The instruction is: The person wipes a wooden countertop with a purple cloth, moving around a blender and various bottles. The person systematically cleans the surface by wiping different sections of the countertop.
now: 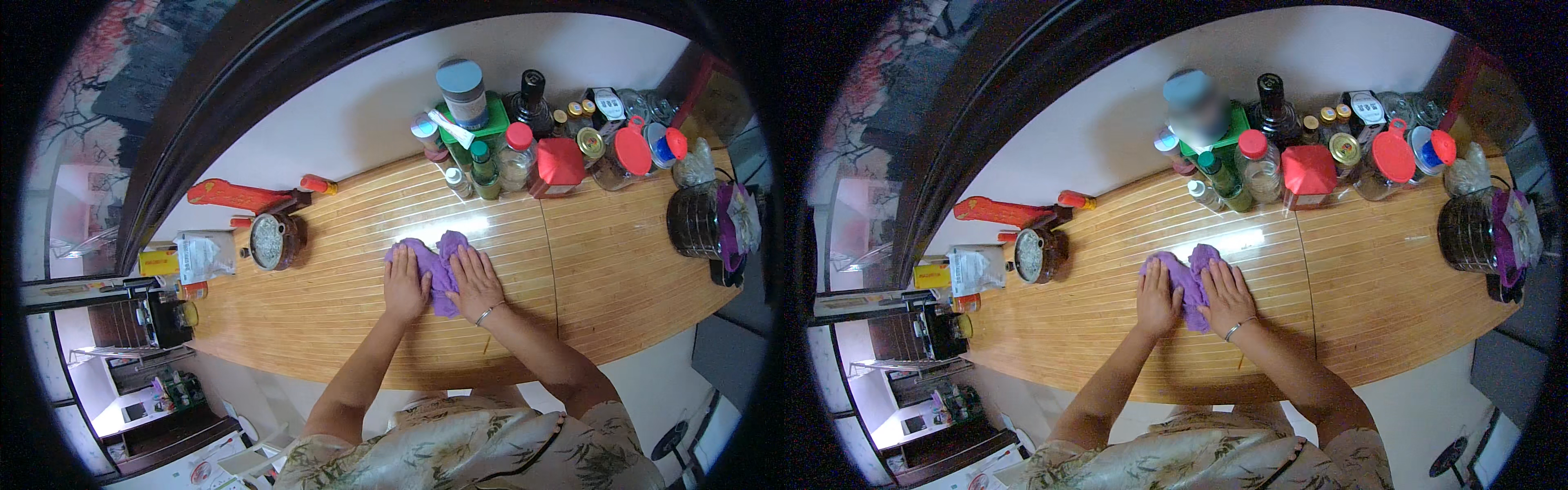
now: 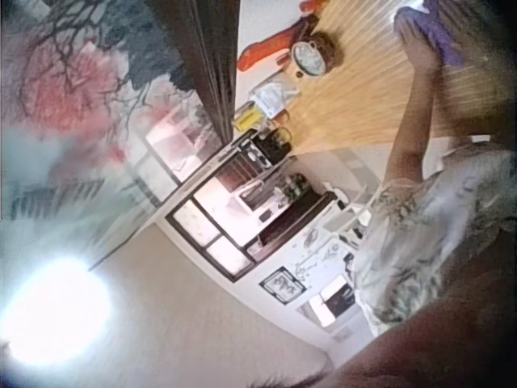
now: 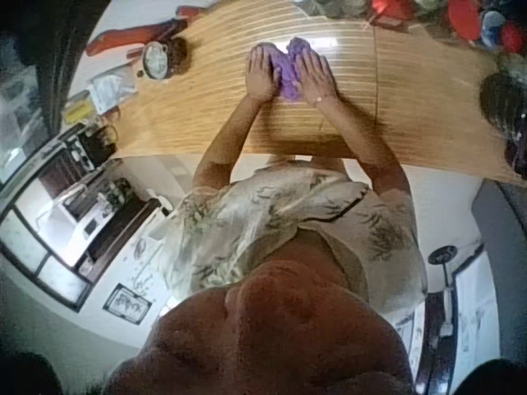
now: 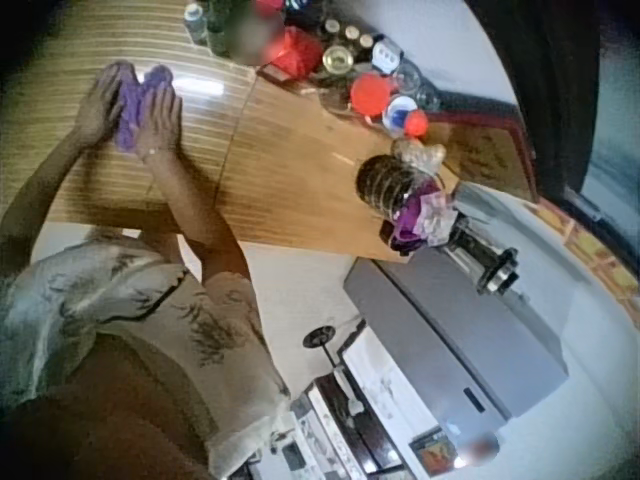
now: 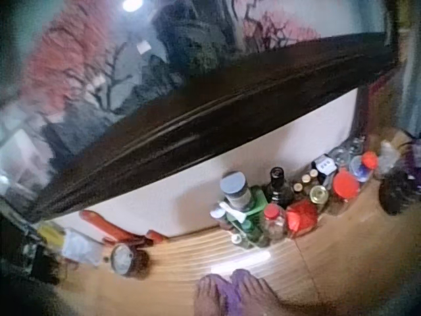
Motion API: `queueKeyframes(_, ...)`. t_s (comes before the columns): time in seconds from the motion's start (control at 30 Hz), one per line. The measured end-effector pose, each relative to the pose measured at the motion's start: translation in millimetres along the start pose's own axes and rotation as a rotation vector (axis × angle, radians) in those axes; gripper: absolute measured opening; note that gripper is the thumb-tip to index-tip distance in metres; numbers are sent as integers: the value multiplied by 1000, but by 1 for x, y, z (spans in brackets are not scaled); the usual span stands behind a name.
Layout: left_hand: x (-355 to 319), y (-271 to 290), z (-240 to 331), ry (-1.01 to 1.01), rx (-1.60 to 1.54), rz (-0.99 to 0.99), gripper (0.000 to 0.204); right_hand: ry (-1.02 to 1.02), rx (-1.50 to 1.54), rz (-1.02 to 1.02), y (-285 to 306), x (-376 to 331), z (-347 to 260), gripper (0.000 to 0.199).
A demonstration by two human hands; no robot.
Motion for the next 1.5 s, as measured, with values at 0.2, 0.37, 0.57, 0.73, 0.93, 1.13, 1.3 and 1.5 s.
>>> queueKeyframes(0.2,79,21,4,-108,12,68,65,-25,-21,22,9,55,-5,77)
queueKeyframes(0.37,42,7,11,2,24,17,66,-26,-34,-34,11,39,1,75)
queueKeyframes(0.57,-2,5,13,-22,15,15,65,-12,-41,-155,-4,-11,-10,74)
queueKeyframes(0.73,94,21,6,-67,36,62,66,-56,-118,-106,21,74,0,71)
queueKeyframes(0.93,23,5,-20,107,-14,55,70,1,-49,-44,1,54,-13,69)
queueKeyframes(1.13,45,16,-38,64,10,111,71,53,-27,-72,-20,50,-34,61)
queueKeyframes(1.3,125,32,-58,93,26,188,63,38,-100,-24,-5,130,-26,61)
queueKeyframes(1.5,7,22,-53,77,-17,39,66,90,6,-128,-10,41,-31,66)
Point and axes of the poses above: each hand's wrist, its own x-axis towards the middle knuckle, its own y-axis out of the back of the hand, z = x × y, the point moved 9 cm from there along x, towards the middle knuckle, and after that the axes turned 13 degrees about y, right-handed, at the moved point
